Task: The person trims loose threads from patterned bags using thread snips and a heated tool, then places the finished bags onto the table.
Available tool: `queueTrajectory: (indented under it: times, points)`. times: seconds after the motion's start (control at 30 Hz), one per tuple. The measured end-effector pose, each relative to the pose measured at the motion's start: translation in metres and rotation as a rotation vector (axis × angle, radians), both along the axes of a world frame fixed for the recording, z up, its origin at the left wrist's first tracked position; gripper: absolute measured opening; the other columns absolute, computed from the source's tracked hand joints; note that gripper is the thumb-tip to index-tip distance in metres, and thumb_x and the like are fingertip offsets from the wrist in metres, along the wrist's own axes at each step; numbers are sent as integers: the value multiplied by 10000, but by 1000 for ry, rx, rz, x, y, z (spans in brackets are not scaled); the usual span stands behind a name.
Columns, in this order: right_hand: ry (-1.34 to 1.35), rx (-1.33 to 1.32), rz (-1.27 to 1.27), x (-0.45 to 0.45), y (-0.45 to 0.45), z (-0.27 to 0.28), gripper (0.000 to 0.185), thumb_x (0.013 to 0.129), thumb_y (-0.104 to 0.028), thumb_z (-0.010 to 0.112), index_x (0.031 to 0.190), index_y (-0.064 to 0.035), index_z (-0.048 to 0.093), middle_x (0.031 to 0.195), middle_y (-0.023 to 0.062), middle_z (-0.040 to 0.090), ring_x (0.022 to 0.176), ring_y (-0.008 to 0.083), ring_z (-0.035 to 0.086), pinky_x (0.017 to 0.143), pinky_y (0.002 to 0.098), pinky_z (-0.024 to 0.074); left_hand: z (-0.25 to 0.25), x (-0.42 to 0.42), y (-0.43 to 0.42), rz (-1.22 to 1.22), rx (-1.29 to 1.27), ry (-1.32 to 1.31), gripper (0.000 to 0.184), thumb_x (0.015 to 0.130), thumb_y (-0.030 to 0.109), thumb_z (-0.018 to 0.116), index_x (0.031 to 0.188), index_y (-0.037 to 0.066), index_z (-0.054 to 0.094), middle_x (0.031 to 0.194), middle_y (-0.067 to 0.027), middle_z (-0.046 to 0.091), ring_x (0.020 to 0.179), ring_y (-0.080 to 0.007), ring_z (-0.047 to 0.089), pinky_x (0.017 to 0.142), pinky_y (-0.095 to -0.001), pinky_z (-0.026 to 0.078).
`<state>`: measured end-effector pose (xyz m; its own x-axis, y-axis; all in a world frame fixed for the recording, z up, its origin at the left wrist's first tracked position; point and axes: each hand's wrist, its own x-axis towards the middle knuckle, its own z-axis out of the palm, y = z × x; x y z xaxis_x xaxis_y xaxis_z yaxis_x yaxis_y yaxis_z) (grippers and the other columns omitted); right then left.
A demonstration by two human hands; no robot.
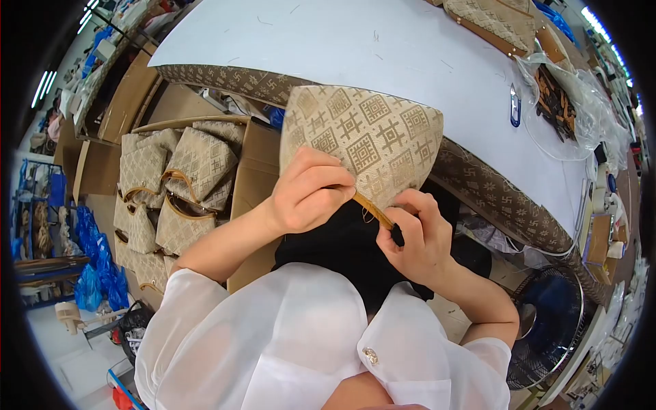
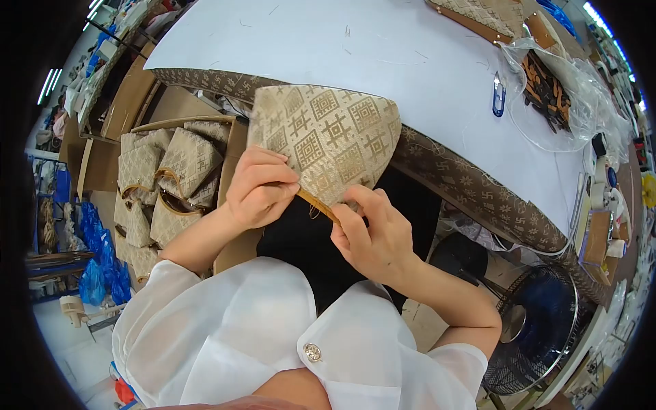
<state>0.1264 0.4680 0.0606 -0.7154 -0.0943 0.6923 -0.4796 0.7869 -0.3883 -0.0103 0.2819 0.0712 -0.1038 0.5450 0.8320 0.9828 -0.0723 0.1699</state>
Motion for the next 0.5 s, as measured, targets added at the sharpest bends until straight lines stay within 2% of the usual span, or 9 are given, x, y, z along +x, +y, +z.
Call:
queueTrajectory:
  times: [0.17, 0.3, 0.4, 0.43, 0.5]
  points:
    - [46, 31, -1, 5, 2, -4, 369, 650, 51, 719, 976, -33, 568, 1037, 123, 568, 645, 213, 578, 500, 284, 456, -16, 3, 6, 10, 53, -18, 284, 692, -87, 755, 868, 54, 582, 937, -86, 637, 817, -263, 592, 703, -373, 511]
    - [132, 58, -8, 3, 6, -2, 382, 627, 42, 708, 987, -26, 599, 976, 97, 587, 599, 201, 548, 483, 253, 444, -16, 10, 9, 13, 59, -55, 263, 707, -66, 756, 914, 45, 639, 933, -81, 627, 804, -255, 584, 695, -358, 496]
    - [235, 43, -5, 4, 11, 5, 317, 638, 43, 716, 938, -10, 630, 940, 103, 611, 584, 196, 552, 480, 247, 453, -14, 26, 14, 34, -113, -287, 289, 732, -15, 767, 1009, 40, 709, 928, -72, 616, 793, -230, 574, 681, -337, 476]
    - [232, 43, -11, 6, 13, 5, 317, 638, 43, 716, 938, -10, 630, 940, 103, 611, 584, 196, 552, 480, 247, 453, -15, 30, 15, 28, -114, -290, 289, 732, -15, 767, 1009, 40, 709, 928, -72, 616, 793, -230, 574, 681, -337, 476]
    - [213, 9, -6, 9, 15, 4, 290, 649, 57, 717, 923, -5, 646, 933, 104, 621, 578, 193, 565, 476, 249, 465, -19, 36, 17, -75, -141, -535, 306, 751, 12, 766, 1053, 42, 730, 928, -79, 620, 790, -218, 573, 676, -325, 469]
